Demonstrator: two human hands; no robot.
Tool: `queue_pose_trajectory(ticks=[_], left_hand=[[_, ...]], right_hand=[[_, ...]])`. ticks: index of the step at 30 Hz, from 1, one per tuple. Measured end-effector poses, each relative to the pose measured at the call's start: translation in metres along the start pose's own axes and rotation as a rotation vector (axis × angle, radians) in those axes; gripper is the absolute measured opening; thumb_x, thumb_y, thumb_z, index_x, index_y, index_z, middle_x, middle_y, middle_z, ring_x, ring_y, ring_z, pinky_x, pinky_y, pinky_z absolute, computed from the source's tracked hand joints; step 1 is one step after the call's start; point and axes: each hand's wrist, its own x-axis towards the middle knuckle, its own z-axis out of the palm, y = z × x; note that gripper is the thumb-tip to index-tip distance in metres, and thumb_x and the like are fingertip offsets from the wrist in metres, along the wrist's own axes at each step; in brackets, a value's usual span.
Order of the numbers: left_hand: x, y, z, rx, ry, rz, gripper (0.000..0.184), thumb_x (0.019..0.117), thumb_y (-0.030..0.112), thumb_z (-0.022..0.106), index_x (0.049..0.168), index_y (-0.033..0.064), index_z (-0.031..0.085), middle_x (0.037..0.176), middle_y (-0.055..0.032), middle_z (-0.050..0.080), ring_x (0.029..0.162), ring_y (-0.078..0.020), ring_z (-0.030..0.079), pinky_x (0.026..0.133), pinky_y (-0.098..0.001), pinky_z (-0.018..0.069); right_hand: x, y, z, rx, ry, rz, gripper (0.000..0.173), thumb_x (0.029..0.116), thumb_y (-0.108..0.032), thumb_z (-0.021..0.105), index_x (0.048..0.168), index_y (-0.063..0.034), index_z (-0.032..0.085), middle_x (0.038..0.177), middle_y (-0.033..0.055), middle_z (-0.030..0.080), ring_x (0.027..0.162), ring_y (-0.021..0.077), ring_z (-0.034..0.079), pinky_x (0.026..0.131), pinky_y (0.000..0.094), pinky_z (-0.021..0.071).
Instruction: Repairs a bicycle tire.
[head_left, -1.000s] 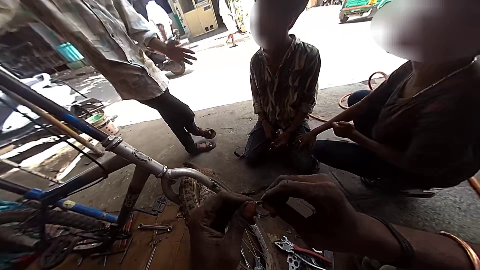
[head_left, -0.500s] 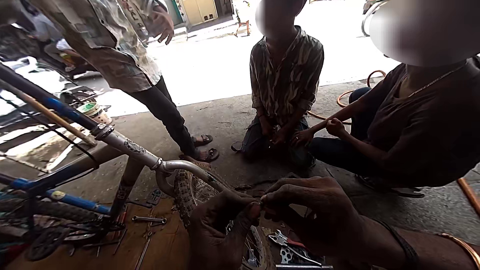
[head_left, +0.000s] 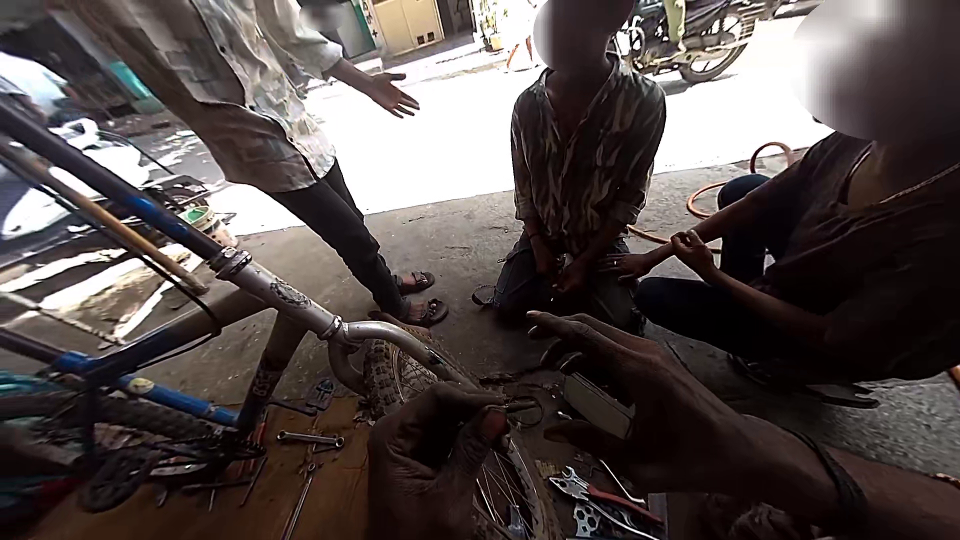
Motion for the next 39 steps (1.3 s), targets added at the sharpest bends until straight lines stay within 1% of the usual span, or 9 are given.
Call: queue_pose_trajectory(ticks=[19,22,25,29,33,34,36,37,39], left_hand=[[-0.012,0.004,-0.012,-0.053,0.039,0.061,0.019,0.0983,0.02,0.069,0.093,0.0023,0.071,0.082,-0.0096,0.071,0.068,-0.0157,0.071,0.066,-0.0291,0.0636],[-0.015,0.02,-0.045,0.238,0.124,0.136,0.014,0.0988,0.024,0.069,0.101,0.0112,0.072,0.088,-0.0038,0.073,0.073,-0.0161,0.071,0.069,-0.0298,0.0636],[-0.037,0.024,-0.108,0.439,0.323,0.114,0.017,0.106,0.017,0.054,0.116,0.0074,0.062,0.1,-0.0001,0.071,0.084,-0.0149,0.072,0.077,-0.0312,0.0643],[-0.087,-0.009,-0.141,0.403,0.601,-0.278,0.018,0.1105,0.015,0.04,0.117,0.0092,0.055,0.093,0.0057,0.066,0.076,-0.0077,0.068,0.069,-0.0251,0.0618],[-0.142,-0.073,-0.129,0.538,0.381,-0.78,0.019,0.1045,0.011,0.053,0.118,-0.0015,0.058,0.092,-0.0039,0.069,0.077,-0.0131,0.071,0.07,-0.0328,0.0643],[-0.153,-0.089,-0.119,0.682,0.272,-0.889,0.029,0.0992,0.009,0.058,0.124,-0.006,0.058,0.099,-0.0097,0.069,0.084,-0.0147,0.072,0.074,-0.0343,0.0637],[-0.17,-0.111,-0.099,0.881,0.024,-1.086,0.053,0.0927,0.008,0.066,0.137,-0.0144,0.049,0.126,-0.028,0.062,0.115,-0.0297,0.064,0.102,-0.0458,0.0505],[-0.176,-0.121,-0.09,0.878,-0.018,-1.18,0.052,0.0954,0.012,0.067,0.138,-0.0128,0.051,0.131,-0.028,0.061,0.121,-0.0297,0.062,0.107,-0.0435,0.0473],[-0.164,-0.121,-0.068,0.671,0.078,-1.463,0.037,0.1008,0.007,0.062,0.133,-0.0086,0.054,0.128,-0.0217,0.062,0.114,-0.0207,0.061,0.1,-0.0318,0.0481]], right_hand=[[-0.01,0.005,0.006,-0.126,-0.048,-0.038,0.066,0.0866,-0.046,0.074,0.143,-0.0168,0.057,0.114,-0.0074,0.064,0.093,0.0005,0.063,0.074,0.0215,0.0582],[-0.011,0.007,-0.003,-0.214,-0.079,-0.062,0.059,0.09,-0.044,0.071,0.141,-0.0144,0.061,0.119,-0.0016,0.066,0.095,0.006,0.066,0.075,0.026,0.0582],[-0.018,0.011,-0.021,-0.401,-0.168,-0.087,0.049,0.0939,-0.038,0.064,0.134,-0.0091,0.065,0.117,0.0073,0.068,0.093,0.0179,0.067,0.073,0.0351,0.0567],[-0.039,-0.006,-0.048,-0.614,-0.356,0.057,0.047,0.096,-0.041,0.054,0.13,-0.0111,0.066,0.103,0.008,0.065,0.086,0.0268,0.066,0.066,0.0466,0.0518],[-0.095,-0.029,0.001,-0.578,-0.266,0.444,0.049,0.091,-0.038,0.063,0.131,-0.0095,0.067,0.097,0.0075,0.064,0.075,0.0255,0.063,0.057,0.0443,0.05],[-0.112,-0.033,0.031,-0.521,-0.235,0.567,0.053,0.0878,-0.036,0.069,0.133,-0.008,0.065,0.105,0.0107,0.067,0.081,0.028,0.066,0.061,0.0469,0.0539],[-0.146,-0.039,0.093,-0.31,-0.293,0.813,0.063,0.0837,-0.031,0.077,0.14,-0.0087,0.06,0.122,0.0154,0.067,0.098,0.0336,0.069,0.074,0.0535,0.0586],[-0.158,-0.041,0.118,-0.174,-0.389,0.932,0.069,0.0844,-0.029,0.076,0.147,-0.0097,0.054,0.131,0.0175,0.063,0.108,0.0362,0.067,0.082,0.0562,0.0574],[-0.169,-0.038,0.152,0.061,-0.58,1.064,0.079,0.0859,-0.029,0.076,0.154,-0.0057,0.044,0.145,0.0238,0.053,0.124,0.0422,0.059,0.095,0.0599,0.0522]])
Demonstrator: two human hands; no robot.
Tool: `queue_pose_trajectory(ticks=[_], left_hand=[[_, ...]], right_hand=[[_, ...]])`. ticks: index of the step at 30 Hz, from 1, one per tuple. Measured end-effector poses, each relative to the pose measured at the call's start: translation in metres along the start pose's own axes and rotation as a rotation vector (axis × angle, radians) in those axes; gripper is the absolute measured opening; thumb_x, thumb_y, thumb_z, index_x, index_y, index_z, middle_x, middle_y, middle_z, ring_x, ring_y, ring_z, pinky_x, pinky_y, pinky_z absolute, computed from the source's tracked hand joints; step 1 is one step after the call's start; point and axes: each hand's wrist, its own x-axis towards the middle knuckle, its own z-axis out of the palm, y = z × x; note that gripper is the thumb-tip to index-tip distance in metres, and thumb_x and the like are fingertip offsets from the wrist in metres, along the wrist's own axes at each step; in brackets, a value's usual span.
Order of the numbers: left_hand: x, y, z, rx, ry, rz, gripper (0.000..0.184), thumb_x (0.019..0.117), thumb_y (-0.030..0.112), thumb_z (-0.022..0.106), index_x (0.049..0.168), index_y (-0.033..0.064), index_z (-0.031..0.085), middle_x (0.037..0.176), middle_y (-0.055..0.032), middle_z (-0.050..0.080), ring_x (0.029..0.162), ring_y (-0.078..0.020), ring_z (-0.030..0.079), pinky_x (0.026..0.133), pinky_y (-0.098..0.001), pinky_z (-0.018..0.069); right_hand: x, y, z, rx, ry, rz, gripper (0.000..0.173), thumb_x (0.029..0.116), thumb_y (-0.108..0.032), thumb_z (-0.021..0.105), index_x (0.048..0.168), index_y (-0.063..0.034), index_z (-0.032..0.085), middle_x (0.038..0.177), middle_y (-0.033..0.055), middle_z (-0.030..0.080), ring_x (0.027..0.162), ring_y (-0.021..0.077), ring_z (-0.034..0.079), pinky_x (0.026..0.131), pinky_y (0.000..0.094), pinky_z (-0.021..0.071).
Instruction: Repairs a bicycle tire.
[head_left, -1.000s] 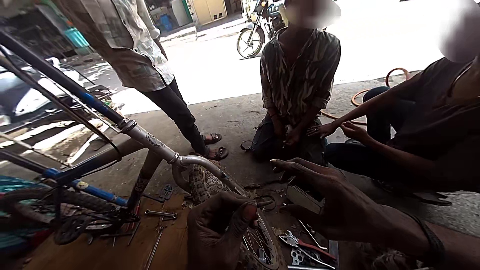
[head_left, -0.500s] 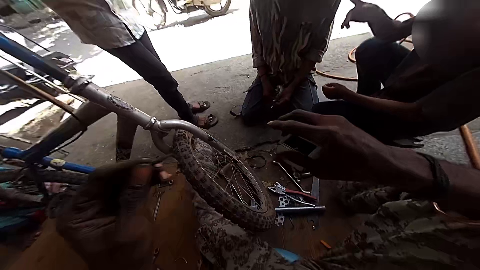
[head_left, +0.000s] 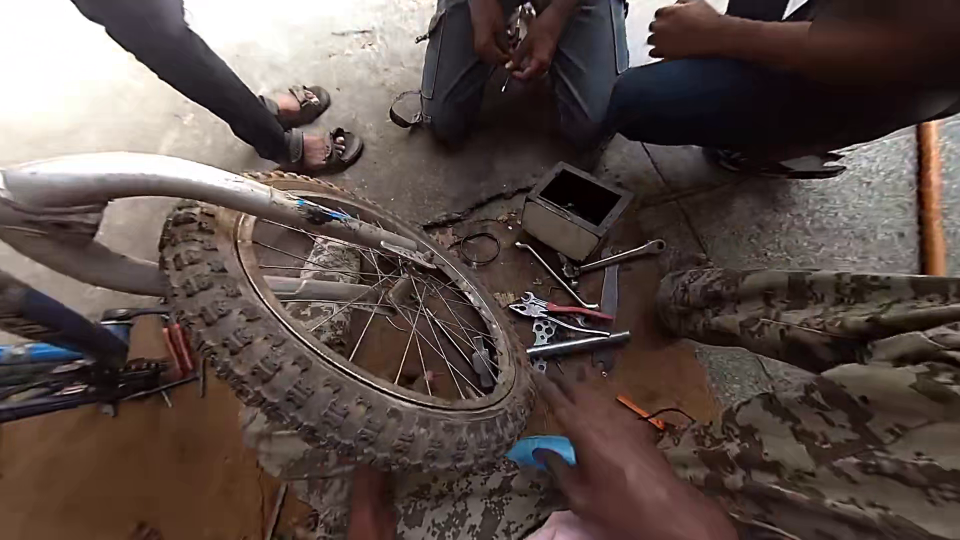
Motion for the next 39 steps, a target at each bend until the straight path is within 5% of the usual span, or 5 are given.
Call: queue_pose_trajectory(ticks=[3,5,10,32,39], left_hand=[[-0.004,0.006,-0.002,-0.189,-0.198,0.03,0.03,0.106,-0.002,0.044,0.132,-0.0161,0.051,0.124,-0.0261,0.062,0.109,-0.0189,0.062,0.096,-0.0257,0.0488],[0.069,-0.044,0.018,-0.413,-0.367,0.803,0.023,0.0997,0.002,0.055,0.107,-0.0207,0.058,0.089,-0.0213,0.07,0.077,-0.0149,0.071,0.066,-0.0184,0.0577],[0.063,0.019,-0.001,-0.496,-0.7,0.494,0.019,0.0968,0.026,0.071,0.104,0.0092,0.07,0.087,-0.007,0.074,0.067,-0.0151,0.071,0.063,-0.0292,0.0622],[0.06,0.027,-0.007,-0.516,-0.964,0.427,0.015,0.0966,0.01,0.071,0.11,0.004,0.071,0.1,-0.0108,0.077,0.093,-0.0208,0.076,0.084,-0.0322,0.0647],[0.06,0.03,-0.004,-0.404,-0.956,0.436,0.016,0.0956,0.012,0.072,0.11,0.0054,0.075,0.097,-0.0048,0.079,0.08,-0.0114,0.076,0.073,-0.0242,0.0646]], right_hand=[[0.017,0.001,0.026,0.02,-0.067,-0.035,0.09,0.0779,-0.028,0.084,0.154,-0.0048,0.043,0.151,0.0269,0.046,0.131,0.0461,0.053,0.1,0.0606,0.049],[0.021,-0.001,0.036,0.047,0.004,-0.086,0.092,0.0706,-0.028,0.085,0.153,-0.012,0.047,0.149,0.0239,0.05,0.129,0.0458,0.054,0.098,0.0602,0.0506],[0.029,-0.006,0.037,0.077,-0.032,-0.071,0.098,0.062,-0.025,0.088,0.15,-0.0059,0.05,0.15,0.0248,0.049,0.131,0.047,0.053,0.098,0.061,0.0499],[0.023,-0.003,0.035,0.026,-0.073,-0.036,0.102,0.0626,-0.043,0.08,0.149,0.0,0.047,0.151,0.0232,0.05,0.132,0.0422,0.054,0.094,0.0508,0.0528],[0.026,-0.003,0.036,0.045,-0.084,-0.037,0.1,0.0616,-0.035,0.081,0.148,0.0004,0.047,0.153,0.0236,0.047,0.134,0.0429,0.052,0.095,0.0534,0.0526]])
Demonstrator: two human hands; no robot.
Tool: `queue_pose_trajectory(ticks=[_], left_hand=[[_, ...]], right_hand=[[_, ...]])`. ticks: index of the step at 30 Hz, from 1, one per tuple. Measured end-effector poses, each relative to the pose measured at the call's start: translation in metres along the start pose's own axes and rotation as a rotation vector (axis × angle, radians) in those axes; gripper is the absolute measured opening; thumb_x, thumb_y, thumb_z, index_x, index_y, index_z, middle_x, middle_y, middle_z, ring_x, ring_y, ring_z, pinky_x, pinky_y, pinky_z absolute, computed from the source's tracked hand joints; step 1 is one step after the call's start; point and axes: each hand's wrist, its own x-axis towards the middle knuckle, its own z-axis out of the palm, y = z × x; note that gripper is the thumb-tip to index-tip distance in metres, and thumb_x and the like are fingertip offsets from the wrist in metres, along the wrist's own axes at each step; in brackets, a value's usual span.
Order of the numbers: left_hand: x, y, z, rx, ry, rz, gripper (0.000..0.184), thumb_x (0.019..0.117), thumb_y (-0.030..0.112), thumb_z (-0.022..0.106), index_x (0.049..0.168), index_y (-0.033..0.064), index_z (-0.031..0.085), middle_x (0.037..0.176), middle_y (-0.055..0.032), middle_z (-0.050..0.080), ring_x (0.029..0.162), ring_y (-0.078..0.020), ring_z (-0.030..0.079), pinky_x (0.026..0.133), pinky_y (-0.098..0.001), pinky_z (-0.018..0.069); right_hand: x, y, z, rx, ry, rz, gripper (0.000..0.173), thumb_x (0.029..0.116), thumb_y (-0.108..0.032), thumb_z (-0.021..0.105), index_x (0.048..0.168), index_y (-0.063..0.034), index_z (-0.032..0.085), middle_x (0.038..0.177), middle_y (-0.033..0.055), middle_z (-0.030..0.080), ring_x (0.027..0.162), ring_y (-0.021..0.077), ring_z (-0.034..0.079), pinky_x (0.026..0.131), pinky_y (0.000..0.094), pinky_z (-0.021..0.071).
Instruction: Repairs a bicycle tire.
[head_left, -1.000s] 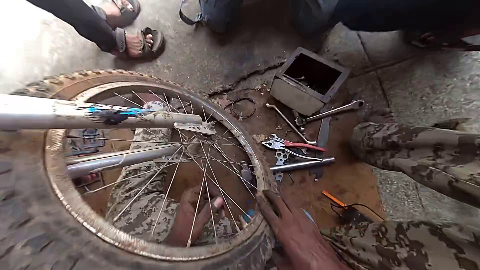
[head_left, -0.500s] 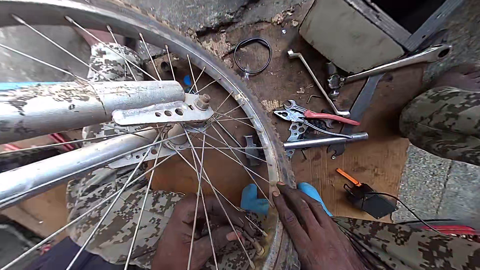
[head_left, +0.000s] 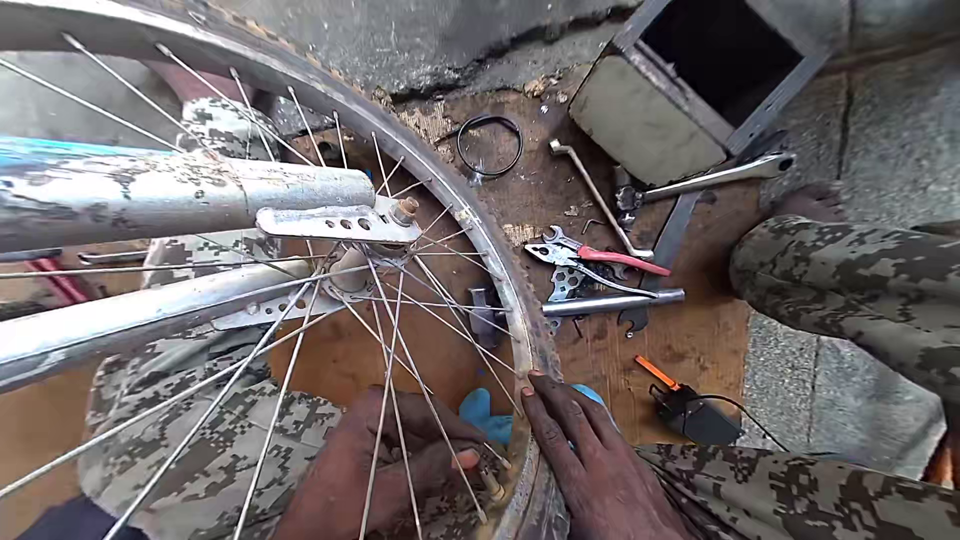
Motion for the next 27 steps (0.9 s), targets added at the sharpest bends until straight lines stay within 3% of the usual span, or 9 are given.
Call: queue_pose_trajectory(ticks=[3,7,11,15,18,21,23,25,27], left_hand=[[0.0,0.009,0.011,-0.008,0.045,-0.072,0.01,0.0944,0.007,0.071,0.103,0.0038,0.077,0.092,-0.0064,0.078,0.075,-0.0148,0.075,0.068,-0.0282,0.0649],[0.004,-0.002,0.003,0.02,-0.011,-0.035,0.016,0.0992,0.015,0.067,0.108,0.0073,0.077,0.089,-0.0082,0.078,0.072,-0.0157,0.075,0.066,-0.0294,0.0653],[0.008,-0.007,0.006,0.01,0.033,-0.024,0.012,0.0973,0.008,0.065,0.1,0.0046,0.076,0.081,-0.005,0.077,0.069,-0.0122,0.074,0.068,-0.0272,0.0639],[0.015,-0.026,0.007,-0.066,0.055,0.119,0.012,0.0967,0.011,0.068,0.097,0.0028,0.077,0.078,-0.005,0.075,0.067,-0.0084,0.071,0.067,-0.0236,0.0603],[-0.006,-0.032,0.029,-0.02,0.274,0.103,0.013,0.1009,0.014,0.061,0.099,0.0054,0.071,0.082,-0.0003,0.07,0.072,-0.0031,0.065,0.068,-0.0189,0.0562],[-0.038,-0.058,0.043,-0.241,0.499,0.017,0.023,0.1071,0.015,0.046,0.121,0.0005,0.058,0.107,-0.0054,0.066,0.098,-0.0067,0.063,0.086,-0.0235,0.0541],[-0.043,-0.063,0.053,-0.357,0.591,0.009,0.026,0.109,0.016,0.038,0.123,0.0002,0.053,0.105,-0.0065,0.065,0.094,-0.0076,0.064,0.083,-0.024,0.0553],[-0.044,-0.033,0.091,-0.36,0.86,-0.033,0.028,0.1101,0.011,0.034,0.129,-0.0058,0.047,0.105,-0.0137,0.061,0.09,-0.0138,0.061,0.082,-0.0279,0.0536],[-0.034,-0.022,0.109,-0.447,0.977,-0.018,0.024,0.1106,0.011,0.031,0.123,-0.0021,0.048,0.094,-0.0095,0.059,0.081,-0.0127,0.06,0.075,-0.0279,0.0544]], right_hand=[[0.002,-0.001,-0.001,0.009,-0.017,0.013,0.099,0.0598,-0.024,0.084,0.148,-0.0005,0.047,0.155,0.0228,0.045,0.138,0.0433,0.048,0.1,0.0553,0.0505],[0.002,-0.002,-0.002,-0.001,-0.02,0.015,0.101,0.0635,-0.029,0.086,0.151,-0.0013,0.045,0.157,0.0206,0.043,0.141,0.0426,0.045,0.102,0.0558,0.05],[0.003,-0.007,-0.006,-0.012,-0.072,0.032,0.093,0.0746,-0.029,0.08,0.154,-0.0021,0.04,0.16,0.018,0.037,0.145,0.0392,0.038,0.103,0.0559,0.0477],[0.005,-0.005,-0.006,-0.077,-0.025,-0.014,0.084,0.0748,-0.029,0.077,0.148,-0.0008,0.046,0.152,0.0192,0.046,0.139,0.0388,0.044,0.1,0.0558,0.0476],[0.007,-0.004,-0.005,-0.092,-0.018,-0.033,0.083,0.0752,-0.031,0.078,0.145,0.0008,0.047,0.147,0.0213,0.049,0.134,0.0408,0.048,0.095,0.0582,0.0494],[0.008,-0.004,-0.004,-0.079,-0.018,-0.028,0.078,0.0783,-0.033,0.078,0.143,0.0004,0.047,0.143,0.0225,0.05,0.131,0.0425,0.05,0.092,0.0596,0.0504],[0.008,-0.002,-0.001,-0.056,-0.002,-0.037,0.075,0.0801,-0.033,0.077,0.141,0.0,0.049,0.143,0.0222,0.051,0.132,0.0425,0.049,0.093,0.0602,0.0499],[0.009,-0.001,-0.001,-0.051,0.012,-0.044,0.073,0.0828,-0.035,0.075,0.141,-0.0001,0.049,0.141,0.0217,0.052,0.132,0.042,0.049,0.093,0.0595,0.0506],[0.009,-0.002,-0.001,-0.043,0.017,-0.048,0.07,0.0836,-0.035,0.075,0.139,-0.0002,0.05,0.139,0.0211,0.053,0.13,0.0416,0.051,0.092,0.0591,0.0509]])
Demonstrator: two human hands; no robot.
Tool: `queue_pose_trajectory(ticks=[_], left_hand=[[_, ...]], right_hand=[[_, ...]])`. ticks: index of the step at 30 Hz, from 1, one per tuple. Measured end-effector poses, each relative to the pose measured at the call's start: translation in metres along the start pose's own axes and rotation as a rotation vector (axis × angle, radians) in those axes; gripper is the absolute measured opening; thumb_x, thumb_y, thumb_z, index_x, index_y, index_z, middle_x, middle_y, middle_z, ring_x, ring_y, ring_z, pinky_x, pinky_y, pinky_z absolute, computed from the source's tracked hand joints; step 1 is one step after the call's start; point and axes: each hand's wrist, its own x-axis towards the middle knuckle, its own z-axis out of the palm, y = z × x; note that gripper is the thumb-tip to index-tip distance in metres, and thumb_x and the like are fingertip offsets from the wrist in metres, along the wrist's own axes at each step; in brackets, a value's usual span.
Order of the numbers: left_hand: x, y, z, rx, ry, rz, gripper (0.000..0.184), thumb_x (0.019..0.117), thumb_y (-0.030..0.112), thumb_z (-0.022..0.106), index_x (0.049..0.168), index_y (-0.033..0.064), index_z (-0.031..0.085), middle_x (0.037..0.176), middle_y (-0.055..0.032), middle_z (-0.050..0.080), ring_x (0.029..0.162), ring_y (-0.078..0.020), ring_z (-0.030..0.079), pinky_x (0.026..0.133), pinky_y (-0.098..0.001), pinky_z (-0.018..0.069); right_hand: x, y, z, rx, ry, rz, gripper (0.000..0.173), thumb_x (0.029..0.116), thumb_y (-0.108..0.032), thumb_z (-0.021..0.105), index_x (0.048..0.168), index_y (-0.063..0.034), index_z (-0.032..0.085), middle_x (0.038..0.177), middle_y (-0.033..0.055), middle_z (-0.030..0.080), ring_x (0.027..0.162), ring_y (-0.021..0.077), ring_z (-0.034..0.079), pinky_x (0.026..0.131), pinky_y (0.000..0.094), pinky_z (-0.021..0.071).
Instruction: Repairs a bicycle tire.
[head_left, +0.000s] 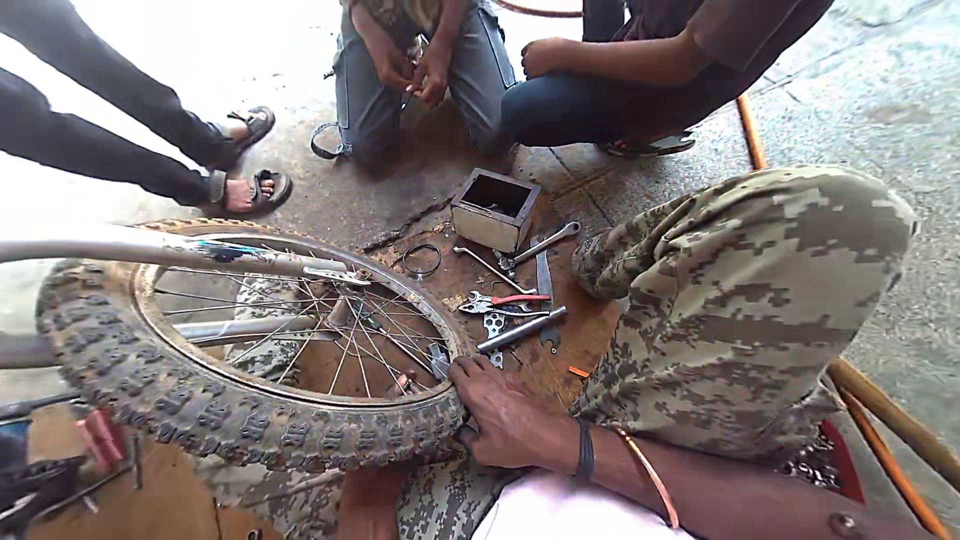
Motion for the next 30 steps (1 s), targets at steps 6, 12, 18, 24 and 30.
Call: queue_pose_trajectory(ticks=[6,12,18,24,30], left_hand=[[0.022,-0.024,-0.012,-0.151,-0.13,-0.069,0.028,0.1116,0.022,0.027,0.126,0.0078,0.047,0.102,-0.007,0.058,0.089,-0.0146,0.061,0.078,-0.0331,0.0556],[-0.018,-0.009,-0.016,0.282,-0.121,0.11,0.022,0.1037,0.003,0.046,0.12,-0.01,0.052,0.102,-0.0132,0.067,0.092,-0.0119,0.068,0.084,-0.0257,0.0577],[0.021,0.009,-0.018,0.074,-0.198,0.008,0.017,0.103,0.009,0.052,0.113,0.0071,0.066,0.089,-0.0037,0.071,0.078,-0.0091,0.07,0.07,-0.0257,0.06],[0.033,0.041,0.019,0.349,-0.44,-0.029,0.024,0.1059,0.003,0.047,0.104,0.0001,0.071,0.079,-0.0011,0.071,0.068,-0.005,0.067,0.069,-0.0218,0.0589],[0.057,0.036,-0.007,0.402,-0.533,-0.111,0.018,0.1016,0.013,0.059,0.097,0.005,0.075,0.076,-0.0009,0.073,0.068,-0.0047,0.068,0.069,-0.0221,0.0593]], right_hand=[[0.003,0.001,0.003,-0.004,-0.019,-0.014,0.073,0.0781,-0.031,0.078,0.137,0.0017,0.05,0.137,0.0241,0.052,0.127,0.0439,0.052,0.089,0.0592,0.0511],[-0.001,0.0,0.002,0.003,-0.04,-0.004,0.08,0.0745,-0.025,0.079,0.141,0.0042,0.047,0.139,0.0257,0.051,0.127,0.0447,0.051,0.09,0.0582,0.0506],[-0.005,-0.002,0.007,0.001,0.015,0.015,0.08,0.0827,-0.028,0.073,0.152,-0.0014,0.043,0.156,0.0193,0.043,0.14,0.037,0.046,0.1,0.0521,0.0492],[-0.009,0.001,0.01,0.003,0.016,0.025,0.083,0.0786,-0.026,0.075,0.15,0.0024,0.044,0.155,0.0232,0.043,0.139,0.0398,0.046,0.1,0.0522,0.0497],[-0.01,0.0,0.015,0.008,0.07,0.002,0.084,0.0697,-0.024,0.08,0.144,0.0034,0.051,0.153,0.0248,0.046,0.137,0.042,0.049,0.094,0.0531,0.0532]])
